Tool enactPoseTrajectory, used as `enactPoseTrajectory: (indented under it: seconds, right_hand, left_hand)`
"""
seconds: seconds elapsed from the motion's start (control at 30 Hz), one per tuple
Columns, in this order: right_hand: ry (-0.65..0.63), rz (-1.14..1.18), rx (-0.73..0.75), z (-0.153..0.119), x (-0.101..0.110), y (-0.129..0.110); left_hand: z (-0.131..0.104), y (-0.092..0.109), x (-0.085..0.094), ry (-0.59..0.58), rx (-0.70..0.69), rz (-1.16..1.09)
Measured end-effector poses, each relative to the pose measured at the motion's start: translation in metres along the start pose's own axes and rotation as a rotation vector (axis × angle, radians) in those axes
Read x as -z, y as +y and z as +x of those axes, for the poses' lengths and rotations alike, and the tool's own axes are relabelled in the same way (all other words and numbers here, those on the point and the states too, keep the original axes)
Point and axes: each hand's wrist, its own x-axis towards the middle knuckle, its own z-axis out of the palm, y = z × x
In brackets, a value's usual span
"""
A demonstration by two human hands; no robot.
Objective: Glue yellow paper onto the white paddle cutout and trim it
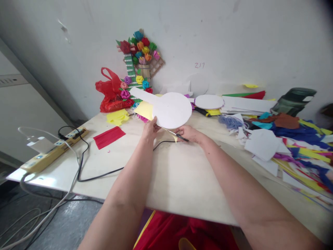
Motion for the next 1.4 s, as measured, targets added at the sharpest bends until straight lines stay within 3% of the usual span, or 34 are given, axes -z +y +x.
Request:
enactPoseTrajectory:
  seconds: [0.33,0.87,1.4]
  right_hand:
    - [-0.011,-0.080,0.012,0.005,0.006,0.009]
    - [0.097,-0.063,0.034,0.010,0.002,0.015]
    - [0.078,-0.127,0.058,0.007,0.005,0.011]
  left_hand:
    - [-0.002,-0.001,0.000,0.009,0.013,0.025]
    - [-0.003,0.000,-0.003,0.037,0.032,0.043]
    - [-0.001,-0.002,-0.001,0.041,0.046,0.047]
